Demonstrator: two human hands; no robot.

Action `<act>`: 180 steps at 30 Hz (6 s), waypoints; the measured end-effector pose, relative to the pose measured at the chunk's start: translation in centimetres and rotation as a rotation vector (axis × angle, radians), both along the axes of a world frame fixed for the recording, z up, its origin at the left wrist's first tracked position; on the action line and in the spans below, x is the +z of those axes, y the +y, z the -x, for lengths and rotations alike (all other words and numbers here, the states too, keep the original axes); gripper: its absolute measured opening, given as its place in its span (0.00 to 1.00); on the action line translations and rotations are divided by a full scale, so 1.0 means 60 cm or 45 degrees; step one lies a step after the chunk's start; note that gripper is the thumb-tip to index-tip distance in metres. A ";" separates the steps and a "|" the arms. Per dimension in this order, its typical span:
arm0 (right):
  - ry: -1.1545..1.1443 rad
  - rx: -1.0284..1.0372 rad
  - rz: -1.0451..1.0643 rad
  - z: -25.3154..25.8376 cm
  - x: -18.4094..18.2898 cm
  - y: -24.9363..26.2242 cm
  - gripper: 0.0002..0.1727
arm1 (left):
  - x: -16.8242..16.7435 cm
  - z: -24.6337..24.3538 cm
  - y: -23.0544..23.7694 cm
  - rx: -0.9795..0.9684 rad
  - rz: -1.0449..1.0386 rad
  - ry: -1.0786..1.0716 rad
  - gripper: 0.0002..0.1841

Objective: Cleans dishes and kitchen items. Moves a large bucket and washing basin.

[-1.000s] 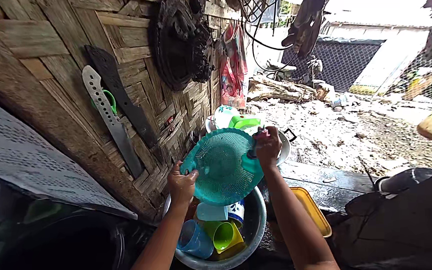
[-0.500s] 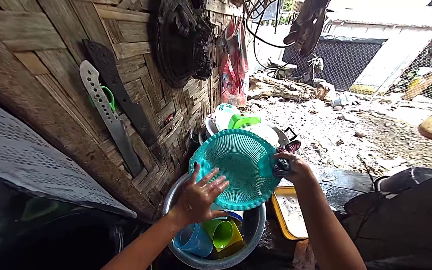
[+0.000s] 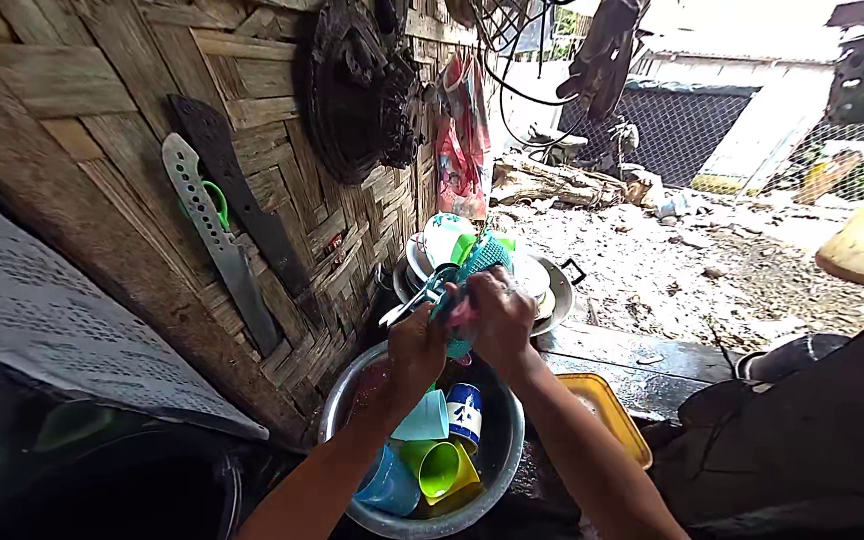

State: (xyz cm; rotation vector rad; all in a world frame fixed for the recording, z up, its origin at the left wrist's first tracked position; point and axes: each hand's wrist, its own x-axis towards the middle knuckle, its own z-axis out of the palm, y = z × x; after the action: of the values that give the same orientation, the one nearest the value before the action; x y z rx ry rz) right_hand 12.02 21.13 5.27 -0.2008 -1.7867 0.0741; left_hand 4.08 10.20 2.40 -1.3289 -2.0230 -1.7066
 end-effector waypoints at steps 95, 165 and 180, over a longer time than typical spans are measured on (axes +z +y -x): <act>-0.562 0.320 1.287 0.012 0.097 0.128 0.19 | -0.053 0.039 -0.030 -0.215 -0.181 -0.457 0.14; -0.117 0.516 2.678 -0.236 -0.175 -0.121 0.13 | -0.159 0.061 -0.300 0.089 0.418 -1.382 0.11; 0.917 0.825 1.817 -0.348 -0.136 -0.070 0.05 | 0.016 -0.034 -0.011 -0.175 0.203 -1.607 0.05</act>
State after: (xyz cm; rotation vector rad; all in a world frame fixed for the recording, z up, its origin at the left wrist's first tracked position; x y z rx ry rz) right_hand 32.89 16.93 -2.87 -0.5021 -0.7302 1.6657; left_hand 6.14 9.56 3.37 -0.3062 -2.6465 -2.9320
